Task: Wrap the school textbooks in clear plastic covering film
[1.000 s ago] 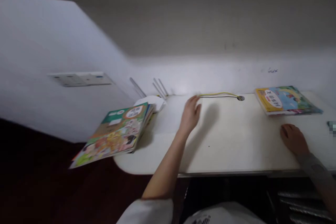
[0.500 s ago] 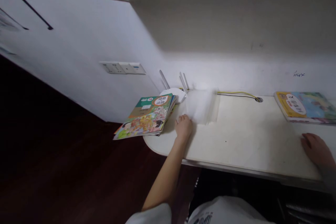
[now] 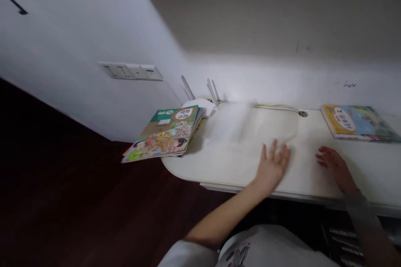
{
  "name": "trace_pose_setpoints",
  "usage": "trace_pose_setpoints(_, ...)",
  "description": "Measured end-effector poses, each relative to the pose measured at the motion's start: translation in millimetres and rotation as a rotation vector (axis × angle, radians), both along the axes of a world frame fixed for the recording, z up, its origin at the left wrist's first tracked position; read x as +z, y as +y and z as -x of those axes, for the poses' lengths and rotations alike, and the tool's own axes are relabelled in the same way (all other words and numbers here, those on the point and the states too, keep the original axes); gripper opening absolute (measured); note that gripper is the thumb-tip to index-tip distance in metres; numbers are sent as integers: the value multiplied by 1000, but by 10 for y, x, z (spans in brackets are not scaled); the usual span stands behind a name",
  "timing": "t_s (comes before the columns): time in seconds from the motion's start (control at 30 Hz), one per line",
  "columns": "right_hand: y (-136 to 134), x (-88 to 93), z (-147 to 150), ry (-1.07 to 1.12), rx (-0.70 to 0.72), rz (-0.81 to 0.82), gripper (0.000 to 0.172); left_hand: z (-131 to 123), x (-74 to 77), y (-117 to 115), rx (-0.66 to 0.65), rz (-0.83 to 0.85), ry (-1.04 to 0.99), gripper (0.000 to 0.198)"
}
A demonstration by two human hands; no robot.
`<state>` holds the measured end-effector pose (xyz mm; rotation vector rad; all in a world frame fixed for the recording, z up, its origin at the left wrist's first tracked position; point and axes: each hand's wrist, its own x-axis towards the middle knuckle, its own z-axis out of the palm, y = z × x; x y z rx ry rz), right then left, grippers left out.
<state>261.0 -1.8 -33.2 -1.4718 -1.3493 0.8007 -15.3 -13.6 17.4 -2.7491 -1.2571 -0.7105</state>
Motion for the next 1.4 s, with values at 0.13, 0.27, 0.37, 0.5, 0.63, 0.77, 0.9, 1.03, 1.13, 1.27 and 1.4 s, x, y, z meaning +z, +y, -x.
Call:
trace_pose_setpoints(0.13, 41, 69, 24, -126, -153, -119, 42, -331, -85, -437, -623, 10, 25, 37)
trace_pose_setpoints(0.27, -29, 159, 330, -552, -9, -336, 43, -281, 36, -492, -704, 89, -188, 32)
trace_pose_setpoints(0.37, -147, 149, 691, -813, 343, -345, 42, -22, 178, -295, -494, 112, -312, 31)
trace_pose_setpoints(0.5, -352, -29, 637, -993, 515, -311, 41, 729, 344, 136, -26, 33, -358, 31)
trace_pose_setpoints(0.63, -471, -252, 14, -1101, 439, -327, 39, 1731, 444, 526, 648, 7, -126, 38)
trace_pose_setpoints(0.77, -476, -254, -143, -1137, 435, -423, 41, 2324, 420, 722, 1121, 250, 142, 56)
trace_pose_setpoints(0.9, -345, -122, 379, -1128, 442, -501, 48, 2383, 356, 777, 1228, 356, 293, 51)
trace_pose_setpoints(1.03, -162, -147, 827, -1160, 455, -432, 55, 2380, 422, 771, 1177, 389, 320, 42)
trace_pose_setpoints(1.13, -106, -248, 874, -1189, 470, -391, 58, 2470, 583, 726, 1110, 400, 320, 35)
trace_pose_setpoints(1.27, -136, -335, 770, -1207, 461, -392, 57, 2550, 930, 504, 1113, 291, 325, 37)
trace_pose_setpoints(1.4, -192, -307, 751, -1198, 444, -361, 55, 2461, 1348, 109, 1094, 125, 204, 34)
